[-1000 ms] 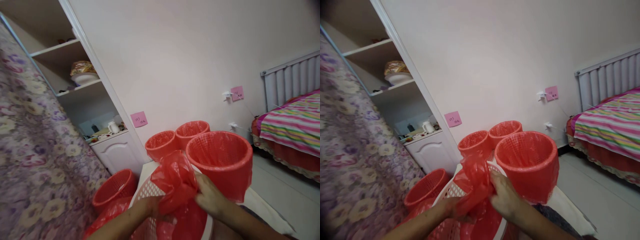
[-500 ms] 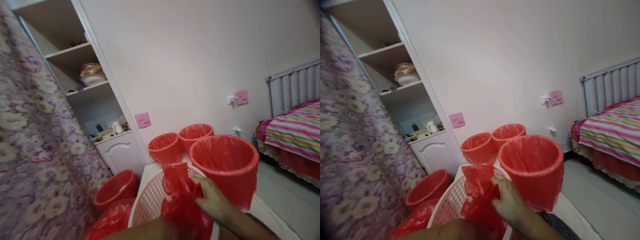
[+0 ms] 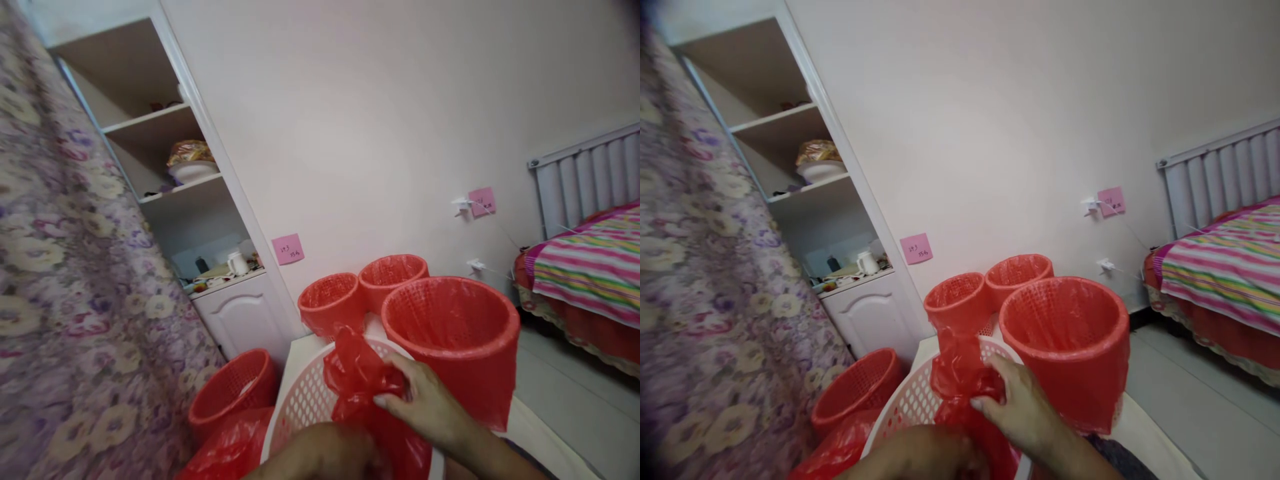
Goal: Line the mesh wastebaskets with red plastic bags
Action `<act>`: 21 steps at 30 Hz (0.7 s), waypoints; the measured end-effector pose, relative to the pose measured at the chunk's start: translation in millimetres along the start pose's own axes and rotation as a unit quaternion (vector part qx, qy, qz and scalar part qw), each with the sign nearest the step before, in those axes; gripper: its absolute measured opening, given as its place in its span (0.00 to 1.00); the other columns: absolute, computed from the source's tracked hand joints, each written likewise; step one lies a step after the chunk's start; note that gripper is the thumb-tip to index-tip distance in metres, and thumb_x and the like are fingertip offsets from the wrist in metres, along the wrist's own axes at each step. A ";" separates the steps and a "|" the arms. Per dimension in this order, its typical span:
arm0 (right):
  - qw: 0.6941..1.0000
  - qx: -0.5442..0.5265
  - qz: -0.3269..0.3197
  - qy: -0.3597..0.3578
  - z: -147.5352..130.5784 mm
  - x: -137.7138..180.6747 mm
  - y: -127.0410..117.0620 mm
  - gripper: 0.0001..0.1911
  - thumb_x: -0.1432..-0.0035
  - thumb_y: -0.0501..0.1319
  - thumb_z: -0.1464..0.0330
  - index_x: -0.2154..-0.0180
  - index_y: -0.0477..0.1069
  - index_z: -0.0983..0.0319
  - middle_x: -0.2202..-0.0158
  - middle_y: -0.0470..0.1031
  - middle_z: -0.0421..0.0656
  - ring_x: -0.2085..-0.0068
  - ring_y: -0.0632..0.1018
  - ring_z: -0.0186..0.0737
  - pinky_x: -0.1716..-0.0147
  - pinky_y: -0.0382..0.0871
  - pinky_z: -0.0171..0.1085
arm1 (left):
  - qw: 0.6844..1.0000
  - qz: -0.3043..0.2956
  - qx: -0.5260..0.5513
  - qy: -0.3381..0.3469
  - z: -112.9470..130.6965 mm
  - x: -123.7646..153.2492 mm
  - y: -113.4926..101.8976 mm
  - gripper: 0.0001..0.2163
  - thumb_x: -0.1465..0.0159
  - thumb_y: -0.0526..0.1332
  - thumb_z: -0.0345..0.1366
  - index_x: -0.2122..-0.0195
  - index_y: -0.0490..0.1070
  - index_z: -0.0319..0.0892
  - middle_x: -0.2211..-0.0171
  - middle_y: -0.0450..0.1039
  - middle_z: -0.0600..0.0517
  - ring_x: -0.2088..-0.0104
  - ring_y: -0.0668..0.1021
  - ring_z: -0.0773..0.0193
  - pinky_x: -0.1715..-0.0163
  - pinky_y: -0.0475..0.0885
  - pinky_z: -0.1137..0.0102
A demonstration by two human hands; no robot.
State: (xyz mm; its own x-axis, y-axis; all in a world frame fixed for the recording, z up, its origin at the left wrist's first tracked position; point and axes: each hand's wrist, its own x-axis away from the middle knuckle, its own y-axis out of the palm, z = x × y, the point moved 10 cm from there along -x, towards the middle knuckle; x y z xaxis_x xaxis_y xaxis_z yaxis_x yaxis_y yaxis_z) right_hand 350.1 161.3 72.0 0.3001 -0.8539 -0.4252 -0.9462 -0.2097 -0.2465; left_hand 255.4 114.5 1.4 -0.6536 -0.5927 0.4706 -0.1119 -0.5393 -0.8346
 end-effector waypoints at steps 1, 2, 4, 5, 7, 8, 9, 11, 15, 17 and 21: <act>1.000 -0.023 0.006 0.013 3.3 0.2 -1.5 0.21 0.51 0.64 0.69 0.52 0.70 0.60 0.56 0.78 0.47 0.55 0.77 0.48 0.54 0.68 0.46 | 0.999 0.026 0.017 -0.007 4.4 12.5 -11.3 0.07 0.41 0.64 0.32 0.61 0.75 0.41 0.70 0.76 0.55 0.72 0.74 0.69 0.73 0.68 0.74; 0.998 -0.049 0.012 0.023 6.3 0.4 -2.5 0.24 0.49 0.63 0.68 0.49 0.68 0.60 0.53 0.76 0.48 0.52 0.76 0.49 0.53 0.69 0.47 | 0.996 0.077 0.042 -0.022 6.7 27.3 -26.9 0.06 0.41 0.64 0.32 0.62 0.76 0.43 0.71 0.75 0.56 0.72 0.74 0.69 0.73 0.65 0.75; 0.994 -0.100 0.024 0.032 10.1 1.0 -4.3 0.25 0.47 0.62 0.66 0.46 0.65 0.59 0.47 0.73 0.50 0.48 0.74 0.49 0.51 0.68 0.47 | 0.968 0.225 0.084 -0.075 2.1 64.2 -61.2 0.02 0.41 0.64 0.34 0.66 0.74 0.43 0.72 0.74 0.58 0.71 0.73 0.70 0.73 0.63 0.76; 0.992 -0.120 0.027 0.030 10.7 1.5 -4.7 0.25 0.47 0.61 0.65 0.46 0.65 0.59 0.45 0.71 0.50 0.46 0.73 0.48 0.49 0.68 0.46 | 0.945 0.298 0.096 -0.098 -2.6 83.3 -73.7 0.02 0.40 0.63 0.34 0.67 0.72 0.43 0.71 0.74 0.57 0.71 0.73 0.69 0.72 0.63 0.75; 0.989 -0.140 0.039 0.025 11.3 3.4 -7.0 0.22 0.46 0.60 0.64 0.48 0.65 0.58 0.44 0.71 0.50 0.44 0.72 0.47 0.48 0.67 0.46 | 0.907 0.390 0.099 -0.121 -12.0 109.4 -82.0 0.04 0.38 0.61 0.35 0.62 0.71 0.43 0.65 0.76 0.54 0.65 0.75 0.66 0.65 0.66 0.73; 0.988 -0.144 0.044 0.022 11.4 4.8 -8.0 0.21 0.45 0.60 0.64 0.49 0.66 0.58 0.45 0.71 0.49 0.45 0.72 0.47 0.49 0.68 0.45 | 0.901 0.403 0.102 -0.124 -17.1 112.9 -78.0 0.09 0.39 0.62 0.37 0.57 0.71 0.44 0.59 0.76 0.52 0.59 0.75 0.63 0.59 0.67 0.71; 0.988 -0.146 0.048 0.018 11.3 6.5 -8.7 0.19 0.44 0.59 0.64 0.50 0.66 0.58 0.46 0.72 0.49 0.46 0.73 0.46 0.50 0.69 0.44 | 0.901 0.398 0.110 -0.134 -24.0 111.0 -69.9 0.16 0.40 0.64 0.38 0.52 0.70 0.44 0.52 0.75 0.48 0.53 0.75 0.59 0.53 0.67 0.67; 0.988 -0.147 0.055 0.011 11.3 10.3 -9.7 0.17 0.43 0.59 0.64 0.51 0.67 0.59 0.51 0.74 0.48 0.52 0.76 0.45 0.54 0.71 0.42 | 0.908 0.366 0.122 -0.165 -37.1 99.5 -50.0 0.27 0.45 0.67 0.36 0.44 0.65 0.44 0.43 0.69 0.44 0.45 0.71 0.52 0.45 0.62 0.61; 0.984 -0.156 0.085 0.002 14.1 17.5 -15.4 0.15 0.42 0.60 0.60 0.54 0.69 0.59 0.65 0.73 0.41 0.60 0.77 0.41 0.59 0.70 0.38 | 0.913 0.368 0.081 -0.158 -27.5 86.8 -39.9 0.15 0.47 0.56 0.22 0.61 0.72 0.44 0.62 0.78 0.52 0.60 0.76 0.61 0.60 0.65 0.70; 0.979 -0.169 0.109 0.008 19.4 19.9 -22.3 0.15 0.42 0.61 0.59 0.55 0.68 0.59 0.68 0.71 0.38 0.66 0.75 0.38 0.67 0.69 0.35 | 0.908 0.392 0.039 -0.141 -13.9 94.3 -43.7 0.09 0.45 0.53 0.22 0.71 0.68 0.43 0.72 0.74 0.55 0.69 0.74 0.66 0.69 0.62 0.72; 0.971 -0.187 0.144 0.033 32.4 24.9 -38.0 0.18 0.43 0.62 0.56 0.55 0.68 0.59 0.71 0.70 0.36 0.77 0.69 0.33 0.80 0.62 0.32 | 0.873 0.472 -0.035 -0.117 7.9 133.4 -38.9 0.07 0.38 0.55 0.31 0.73 0.64 0.44 0.74 0.71 0.54 0.73 0.74 0.67 0.72 0.64 0.74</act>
State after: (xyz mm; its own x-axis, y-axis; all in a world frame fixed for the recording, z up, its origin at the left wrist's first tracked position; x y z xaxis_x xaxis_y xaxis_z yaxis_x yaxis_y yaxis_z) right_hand 397.5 163.4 42.5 0.0206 -0.9286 -0.3706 -0.9714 -0.1062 0.2122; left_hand 178.5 51.6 98.9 -0.3097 -0.8640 -0.3969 0.3428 0.2879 -0.8942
